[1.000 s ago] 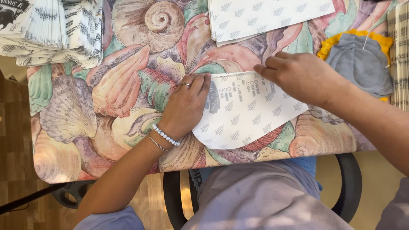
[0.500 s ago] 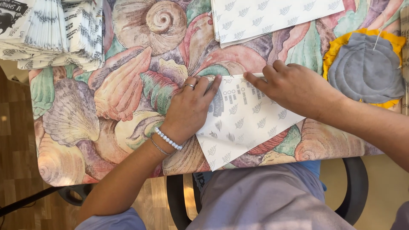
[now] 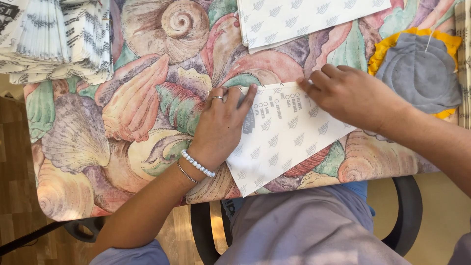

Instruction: Folding printed paper sheets into a triangular shape and stacking them on a table.

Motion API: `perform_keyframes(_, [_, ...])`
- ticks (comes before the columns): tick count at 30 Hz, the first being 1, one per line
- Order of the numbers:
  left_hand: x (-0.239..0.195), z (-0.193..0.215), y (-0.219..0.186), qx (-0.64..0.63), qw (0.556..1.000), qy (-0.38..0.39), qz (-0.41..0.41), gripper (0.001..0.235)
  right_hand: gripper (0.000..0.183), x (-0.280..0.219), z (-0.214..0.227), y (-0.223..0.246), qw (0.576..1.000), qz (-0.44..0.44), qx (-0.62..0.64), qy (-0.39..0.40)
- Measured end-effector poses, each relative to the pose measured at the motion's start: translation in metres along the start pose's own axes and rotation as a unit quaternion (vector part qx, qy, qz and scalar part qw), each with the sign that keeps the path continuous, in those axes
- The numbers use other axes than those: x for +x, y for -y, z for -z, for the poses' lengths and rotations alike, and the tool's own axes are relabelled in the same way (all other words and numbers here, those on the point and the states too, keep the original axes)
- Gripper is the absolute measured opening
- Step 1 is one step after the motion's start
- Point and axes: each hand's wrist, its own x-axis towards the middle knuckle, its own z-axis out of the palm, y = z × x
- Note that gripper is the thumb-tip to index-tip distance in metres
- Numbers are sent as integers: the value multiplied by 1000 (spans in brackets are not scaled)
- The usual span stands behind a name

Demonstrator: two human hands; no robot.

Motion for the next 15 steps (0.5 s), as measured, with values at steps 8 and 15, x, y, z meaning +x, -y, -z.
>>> perform_keyframes(8, [-1, -3, -2, 1, 1000, -18, 3, 59, 39, -41, -11, -20, 994, -70, 66, 53])
perform_keyframes(15, [0, -3, -6, 10, 1000, -21, 15, 57, 34, -23, 19, -14, 979, -167, 95, -66])
